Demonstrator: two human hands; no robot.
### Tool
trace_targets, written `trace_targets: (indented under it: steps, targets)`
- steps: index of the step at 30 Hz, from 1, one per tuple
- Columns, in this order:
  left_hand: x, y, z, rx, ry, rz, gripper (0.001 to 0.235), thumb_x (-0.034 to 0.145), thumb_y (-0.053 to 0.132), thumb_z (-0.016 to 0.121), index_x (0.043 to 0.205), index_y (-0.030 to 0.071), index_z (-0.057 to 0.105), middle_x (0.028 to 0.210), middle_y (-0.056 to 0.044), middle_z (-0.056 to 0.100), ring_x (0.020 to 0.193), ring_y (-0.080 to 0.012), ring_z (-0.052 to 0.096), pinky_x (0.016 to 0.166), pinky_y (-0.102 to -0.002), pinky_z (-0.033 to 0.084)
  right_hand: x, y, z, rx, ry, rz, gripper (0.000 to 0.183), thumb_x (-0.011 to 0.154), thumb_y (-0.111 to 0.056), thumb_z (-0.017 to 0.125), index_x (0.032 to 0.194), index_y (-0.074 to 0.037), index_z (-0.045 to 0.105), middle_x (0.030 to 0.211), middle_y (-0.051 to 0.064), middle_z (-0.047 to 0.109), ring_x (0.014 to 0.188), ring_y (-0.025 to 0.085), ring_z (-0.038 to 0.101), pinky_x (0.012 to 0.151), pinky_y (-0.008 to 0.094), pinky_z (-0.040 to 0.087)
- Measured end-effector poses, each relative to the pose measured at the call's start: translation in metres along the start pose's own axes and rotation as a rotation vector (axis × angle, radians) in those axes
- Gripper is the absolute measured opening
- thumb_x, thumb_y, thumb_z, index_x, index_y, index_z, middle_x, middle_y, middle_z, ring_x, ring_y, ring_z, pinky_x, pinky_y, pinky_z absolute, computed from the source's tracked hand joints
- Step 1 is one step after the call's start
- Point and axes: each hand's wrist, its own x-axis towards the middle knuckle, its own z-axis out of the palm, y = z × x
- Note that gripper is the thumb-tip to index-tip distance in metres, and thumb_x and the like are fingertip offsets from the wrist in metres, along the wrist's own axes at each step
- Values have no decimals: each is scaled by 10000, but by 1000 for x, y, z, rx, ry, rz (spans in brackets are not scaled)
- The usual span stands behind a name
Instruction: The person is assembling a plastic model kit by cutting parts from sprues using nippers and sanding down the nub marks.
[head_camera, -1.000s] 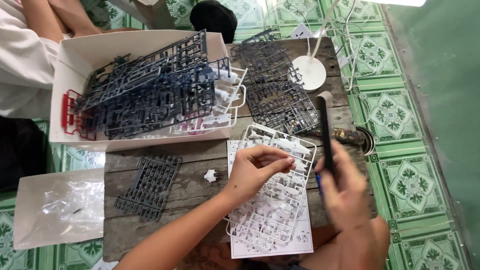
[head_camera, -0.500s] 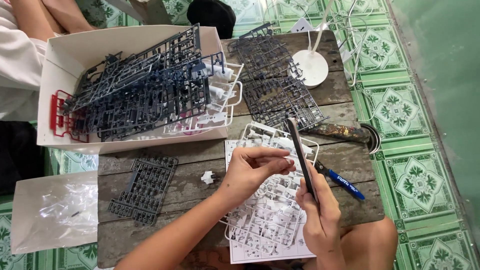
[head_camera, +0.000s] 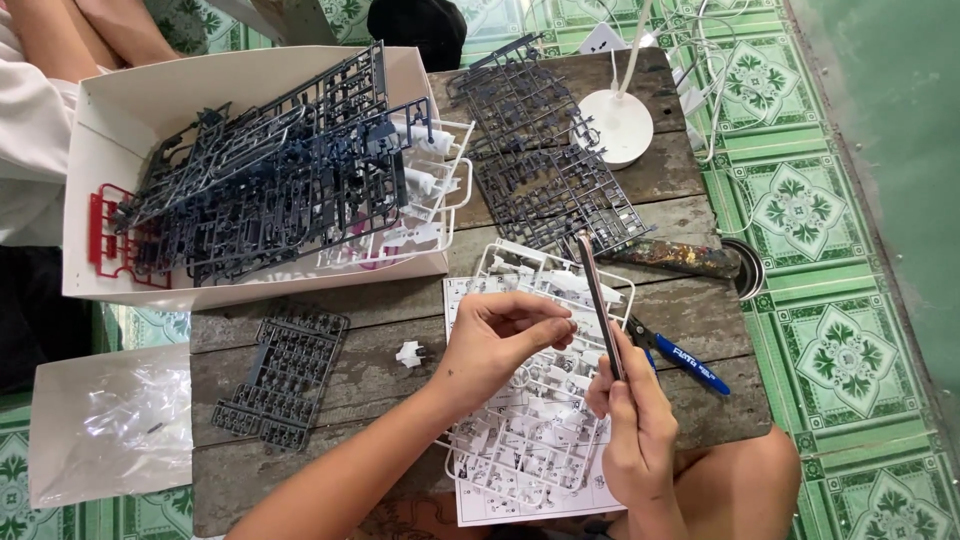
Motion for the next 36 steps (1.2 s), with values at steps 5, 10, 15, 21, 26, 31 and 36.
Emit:
trace_targets:
  steps: [5, 10, 15, 21, 26, 31, 36]
  targets:
    - [-4, 4, 5, 47, 30, 3, 145, 938, 69, 898, 1045, -21, 864, 945, -157, 868, 862, -195, 837, 819, -304, 726, -1, -6, -3, -45, -47, -117, 530, 1182, -111, 418, 1684, 40, 493, 1097, 115, 573, 811, 177, 542, 713, 320, 520]
    - [-8, 0, 7, 61, 53, 63, 112, 944, 68, 909, 1018, -4, 866, 956, -117, 865, 858, -114, 781, 780, -232, 662, -4, -11, -1, -26, -65, -147, 528, 1170, -66, 425, 1682, 47, 488, 1063, 126, 534, 883, 215, 492, 718, 332, 512]
    - [-10, 6, 8, 134, -2, 178, 88, 960, 5, 874, 1036, -34, 849, 993, -162, 863, 931, -184, 820, 892, -281, 715, -7, -13, 3, -68, -92, -241, 522, 1179, -37, 441, 1697, 26, 464, 1032, 93, 506, 875, 192, 498, 721, 298, 513]
    - [-10, -3, 9, 146, 101, 121, 91, 938, 32, 885, 1011, -18, 863, 981, -144, 878, 921, -156, 827, 897, -267, 726, -11, -16, 5, -230, -107, -256, 552, 1174, -77, 491, 1719, -4, 440, 1032, 103, 529, 872, 203, 542, 754, 321, 519]
    - [-13, 2, 14, 183, 92, 150, 80, 935, 22, 870, 1005, -17, 865, 970, -148, 878, 914, -176, 835, 867, -277, 729, -10, -16, 7, -245, -115, -259, 567, 1167, -55, 489, 1724, 20, 414, 1051, 130, 536, 891, 222, 550, 757, 330, 530]
    - [-13, 6, 16, 225, 96, 152, 57, 943, 4, 843, 992, -15, 865, 967, -145, 883, 910, -184, 844, 845, -272, 726, -10, -21, 5, -246, -135, -245, 586, 1167, -54, 486, 1742, 11, 391, 1076, 126, 552, 925, 231, 553, 824, 339, 528]
    - [-12, 9, 15, 219, 91, 131, 94, 934, 10, 832, 1017, -7, 874, 997, -150, 890, 944, -194, 854, 888, -288, 736, -11, -21, 1, -281, -189, -171, 616, 1150, -61, 483, 1754, 13, 382, 1085, 111, 541, 927, 229, 550, 846, 333, 498]
